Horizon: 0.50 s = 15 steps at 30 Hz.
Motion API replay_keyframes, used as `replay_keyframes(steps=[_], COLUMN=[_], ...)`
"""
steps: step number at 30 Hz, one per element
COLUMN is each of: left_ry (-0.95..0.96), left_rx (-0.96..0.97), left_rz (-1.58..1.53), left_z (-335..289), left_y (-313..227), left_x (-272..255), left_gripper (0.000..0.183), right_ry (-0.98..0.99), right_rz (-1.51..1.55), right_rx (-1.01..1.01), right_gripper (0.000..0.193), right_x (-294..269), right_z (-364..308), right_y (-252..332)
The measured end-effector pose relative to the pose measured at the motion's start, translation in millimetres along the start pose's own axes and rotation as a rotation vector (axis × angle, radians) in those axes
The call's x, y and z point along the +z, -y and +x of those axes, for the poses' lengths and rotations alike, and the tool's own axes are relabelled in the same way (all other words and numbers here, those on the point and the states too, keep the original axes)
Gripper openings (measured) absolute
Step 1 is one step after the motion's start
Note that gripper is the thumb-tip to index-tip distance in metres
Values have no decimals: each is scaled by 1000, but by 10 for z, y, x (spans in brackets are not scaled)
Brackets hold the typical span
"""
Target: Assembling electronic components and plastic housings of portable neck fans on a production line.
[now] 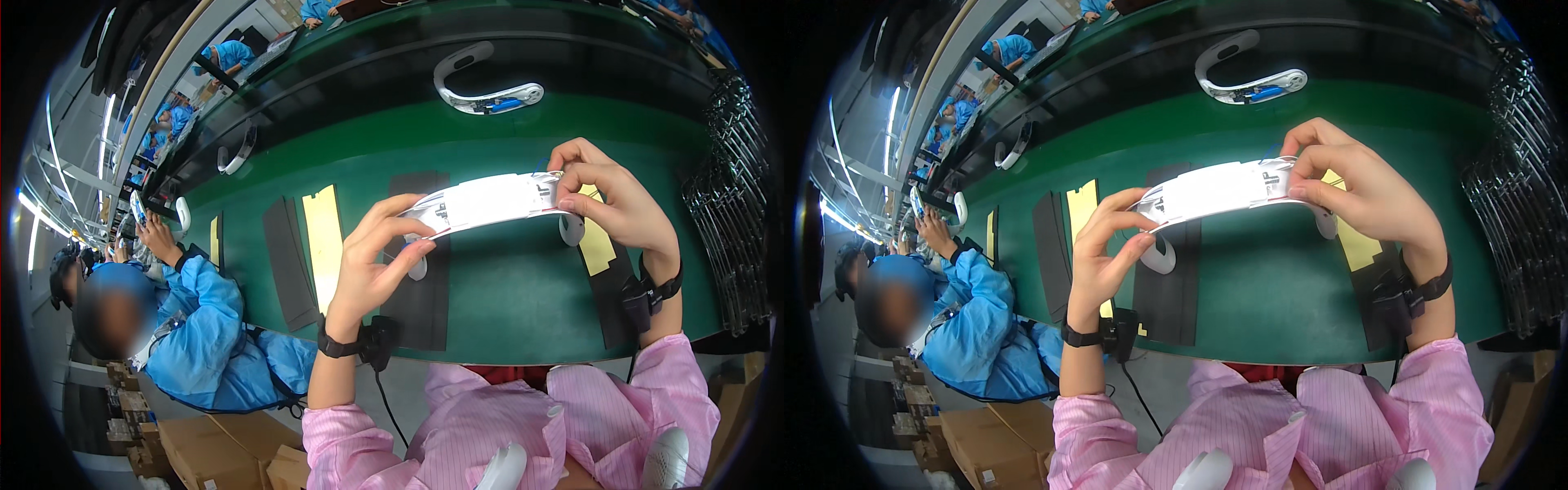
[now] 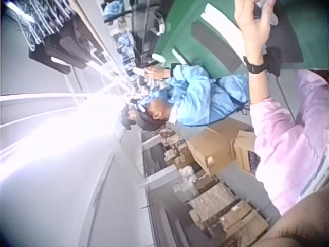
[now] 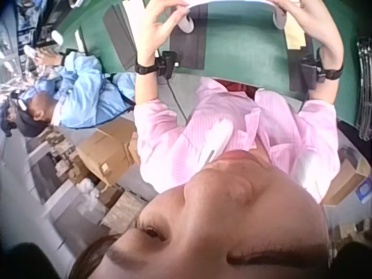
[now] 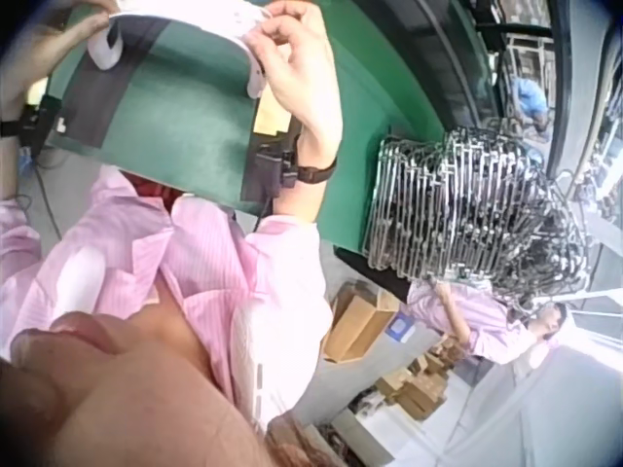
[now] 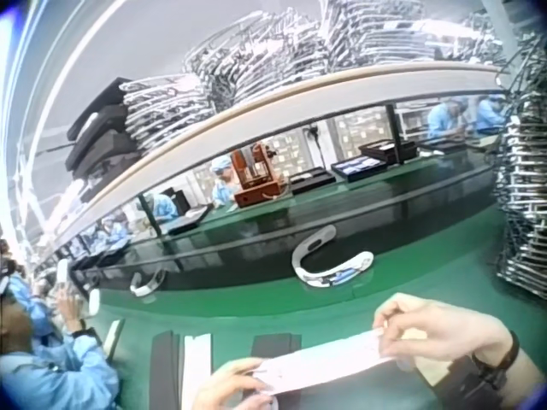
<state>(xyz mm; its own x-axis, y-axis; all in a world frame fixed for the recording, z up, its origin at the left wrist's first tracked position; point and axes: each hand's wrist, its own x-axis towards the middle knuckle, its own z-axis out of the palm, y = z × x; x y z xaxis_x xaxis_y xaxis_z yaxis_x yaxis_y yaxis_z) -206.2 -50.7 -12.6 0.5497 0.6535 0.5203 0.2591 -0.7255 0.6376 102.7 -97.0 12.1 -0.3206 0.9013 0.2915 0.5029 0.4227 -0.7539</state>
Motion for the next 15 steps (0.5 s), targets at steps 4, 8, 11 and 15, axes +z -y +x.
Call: replay_keyframes(steps=[4, 8, 11, 15], left_ry=[3, -29, -20, -55], left_rx=[-72, -260, -265, -121], left_rz=[-132, -349, -181, 143], left_z=[33, 46, 72, 65], left_y=[-41, -1, -12, 24], left_x=[-2, -53, -78, -63], left_gripper=[14, 9, 10, 11], right_ry=[-85, -126, -176, -274], right_rz=[-18, -115, -96, -160], right_rx=[9, -72, -63, -101], right_gripper=[9, 8, 7, 6], right_x=[122, 172, 223, 222], right_z=[4, 13, 22, 20], right_y=[92, 127, 131, 99])
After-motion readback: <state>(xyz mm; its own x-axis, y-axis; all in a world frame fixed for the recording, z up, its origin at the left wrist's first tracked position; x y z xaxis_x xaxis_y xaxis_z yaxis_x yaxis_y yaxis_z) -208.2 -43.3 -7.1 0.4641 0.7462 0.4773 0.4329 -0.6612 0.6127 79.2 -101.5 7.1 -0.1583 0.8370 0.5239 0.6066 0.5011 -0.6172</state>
